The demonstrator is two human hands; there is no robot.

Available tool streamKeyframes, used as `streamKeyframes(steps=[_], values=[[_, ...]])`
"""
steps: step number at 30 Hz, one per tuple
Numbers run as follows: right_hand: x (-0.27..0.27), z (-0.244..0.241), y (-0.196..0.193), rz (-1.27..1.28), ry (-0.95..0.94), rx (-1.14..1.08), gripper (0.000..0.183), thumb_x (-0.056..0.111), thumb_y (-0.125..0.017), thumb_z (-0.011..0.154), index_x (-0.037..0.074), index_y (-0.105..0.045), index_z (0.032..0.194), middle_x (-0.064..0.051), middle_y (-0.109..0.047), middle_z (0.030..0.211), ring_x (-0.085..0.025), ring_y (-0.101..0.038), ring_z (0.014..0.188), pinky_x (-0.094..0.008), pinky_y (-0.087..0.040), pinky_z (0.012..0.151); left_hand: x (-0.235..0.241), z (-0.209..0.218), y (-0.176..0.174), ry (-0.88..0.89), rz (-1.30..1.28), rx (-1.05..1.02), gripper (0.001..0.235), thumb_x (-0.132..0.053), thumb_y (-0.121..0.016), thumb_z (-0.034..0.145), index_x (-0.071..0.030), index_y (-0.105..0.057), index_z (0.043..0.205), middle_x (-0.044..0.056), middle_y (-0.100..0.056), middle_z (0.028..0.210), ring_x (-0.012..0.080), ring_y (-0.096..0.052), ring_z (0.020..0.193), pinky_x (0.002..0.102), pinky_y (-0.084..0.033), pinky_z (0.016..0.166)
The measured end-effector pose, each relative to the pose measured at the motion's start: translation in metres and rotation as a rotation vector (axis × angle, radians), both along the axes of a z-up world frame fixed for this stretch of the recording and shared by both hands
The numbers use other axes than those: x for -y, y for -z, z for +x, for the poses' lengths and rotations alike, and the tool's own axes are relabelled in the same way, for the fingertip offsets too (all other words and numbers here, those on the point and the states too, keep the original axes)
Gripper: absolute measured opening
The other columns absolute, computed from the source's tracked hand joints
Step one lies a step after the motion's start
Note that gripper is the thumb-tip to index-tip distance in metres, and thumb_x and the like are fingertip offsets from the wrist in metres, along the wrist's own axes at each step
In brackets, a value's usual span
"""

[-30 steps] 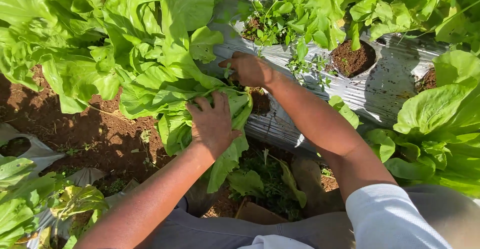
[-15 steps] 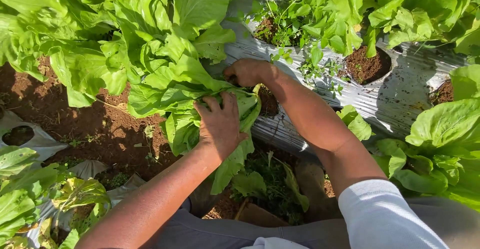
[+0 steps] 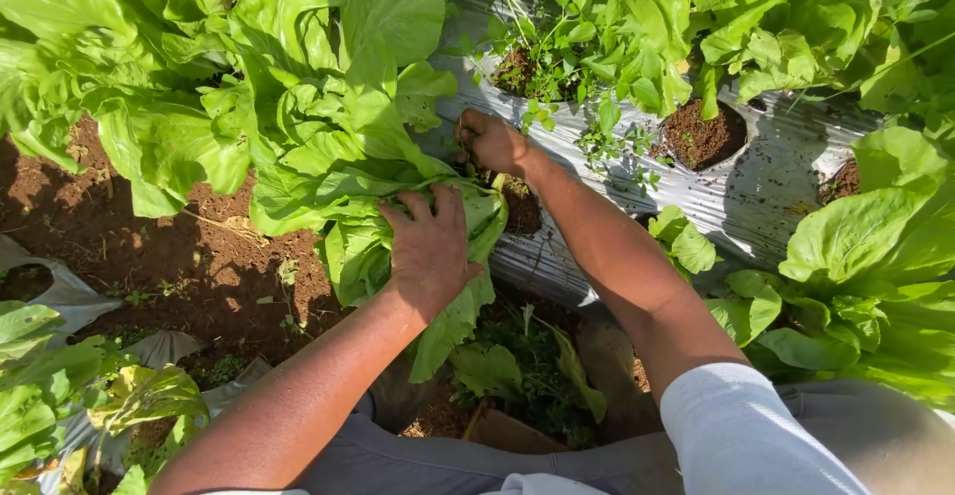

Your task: Manually weeding lettuce plants by pulling weeds from the soil around them in an agricultural field.

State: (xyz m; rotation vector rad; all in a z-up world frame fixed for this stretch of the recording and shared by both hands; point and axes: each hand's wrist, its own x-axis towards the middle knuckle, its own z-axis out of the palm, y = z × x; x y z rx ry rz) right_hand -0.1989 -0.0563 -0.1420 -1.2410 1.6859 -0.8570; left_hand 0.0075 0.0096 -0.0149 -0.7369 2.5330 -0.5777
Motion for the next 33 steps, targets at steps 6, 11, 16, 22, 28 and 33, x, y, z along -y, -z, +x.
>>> streamKeyframes(steps=[6,11,16,22,28,33], values=[[-0.009,-0.014,0.0,-0.116,0.073,-0.095,0.022,0.013,-0.047,0.102,0.017,-0.067,0.111,-0.013,-0.073,0.108,-0.039,-0.067,0.111,-0.052,-0.051,0.095,0.004,0.0,0.007,0.007,0.014,-0.003,0.122,-0.091,-0.059,0.077,-0.003,-0.039,0.159,0.024,-0.043,0.151,0.0535,-0.051,0.126,0.079,-0.046,0.099],[-0.037,-0.022,-0.057,-0.148,-0.013,-0.096,0.02,0.011,-0.051,0.103,0.007,-0.07,0.108,-0.019,-0.074,0.098,-0.037,-0.071,0.095,-0.049,-0.054,0.092,0.004,-0.001,0.006,0.002,0.01,0.019,0.123,-0.092,-0.06,0.077,-0.003,-0.037,0.159,0.024,-0.042,0.153,0.0545,-0.05,0.128,0.08,-0.046,0.099],[-0.054,-0.025,-0.077,-0.081,-0.156,-0.445,0.022,0.01,-0.054,0.101,0.005,-0.076,0.1,-0.018,-0.076,0.087,-0.034,-0.075,0.076,-0.045,-0.06,0.078,0.006,0.001,0.007,0.005,0.025,-0.006,0.119,-0.091,-0.059,0.079,-0.004,-0.039,0.159,0.024,-0.043,0.153,0.054,-0.051,0.129,0.079,-0.047,0.099],[-0.052,-0.019,-0.078,-0.109,-0.447,-0.539,0.023,0.017,-0.065,0.1,0.005,-0.072,0.118,-0.019,-0.074,0.101,-0.035,-0.073,0.097,-0.047,-0.06,0.088,0.007,-0.002,-0.003,0.023,0.033,0.03,0.118,-0.09,-0.054,0.084,-0.001,-0.035,0.159,0.027,-0.041,0.154,0.0547,-0.05,0.13,0.079,-0.049,0.1],[-0.043,-0.025,-0.015,-0.064,-0.34,-0.312,0.018,0.012,-0.058,0.097,0.011,-0.07,0.11,-0.012,-0.07,0.106,-0.028,-0.069,0.102,-0.04,-0.053,0.095,0.007,-0.005,-0.004,0.014,0.052,0.045,0.12,-0.091,-0.054,0.083,0.001,-0.033,0.158,0.029,-0.039,0.154,0.0563,-0.049,0.131,0.081,-0.048,0.1],[-0.033,-0.017,0.047,-0.343,-0.308,-0.752,0.015,0.013,-0.058,0.093,0.016,-0.073,0.093,-0.004,-0.068,0.09,-0.024,-0.071,0.086,-0.035,-0.053,0.082,0.016,-0.007,0.0,0.012,0.075,0.051,0.122,-0.092,-0.056,0.081,-0.002,-0.033,0.159,0.028,-0.037,0.155,0.0566,-0.046,0.133,0.083,-0.043,0.102]])
